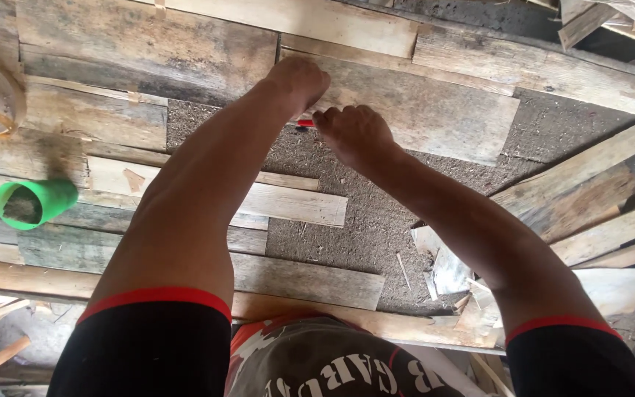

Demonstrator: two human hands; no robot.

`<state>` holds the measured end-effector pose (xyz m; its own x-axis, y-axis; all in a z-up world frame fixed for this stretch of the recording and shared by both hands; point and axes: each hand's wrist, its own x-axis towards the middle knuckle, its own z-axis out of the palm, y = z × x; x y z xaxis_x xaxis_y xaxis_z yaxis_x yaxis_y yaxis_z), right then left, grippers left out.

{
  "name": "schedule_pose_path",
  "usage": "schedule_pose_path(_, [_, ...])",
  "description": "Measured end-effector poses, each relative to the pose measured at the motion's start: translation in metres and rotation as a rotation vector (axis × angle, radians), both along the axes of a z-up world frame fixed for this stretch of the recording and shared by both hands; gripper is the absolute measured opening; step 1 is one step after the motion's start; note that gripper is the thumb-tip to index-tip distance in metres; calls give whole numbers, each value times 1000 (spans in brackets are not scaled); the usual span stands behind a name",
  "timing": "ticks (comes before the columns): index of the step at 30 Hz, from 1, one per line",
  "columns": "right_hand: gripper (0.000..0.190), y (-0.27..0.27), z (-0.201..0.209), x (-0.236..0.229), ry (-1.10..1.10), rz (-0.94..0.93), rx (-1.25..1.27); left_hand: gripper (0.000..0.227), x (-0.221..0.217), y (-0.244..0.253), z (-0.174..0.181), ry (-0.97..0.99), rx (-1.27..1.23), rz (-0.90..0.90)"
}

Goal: Applying and trimming wood veneer on a surface.

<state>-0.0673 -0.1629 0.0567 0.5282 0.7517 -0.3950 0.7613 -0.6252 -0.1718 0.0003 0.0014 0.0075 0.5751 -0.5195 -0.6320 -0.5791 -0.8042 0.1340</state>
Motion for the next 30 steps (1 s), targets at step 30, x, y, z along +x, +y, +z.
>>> schedule_pose_path(30, [38, -64, 13, -2, 56, -52, -82, 2, -2, 2, -9, 17, -43, 60])
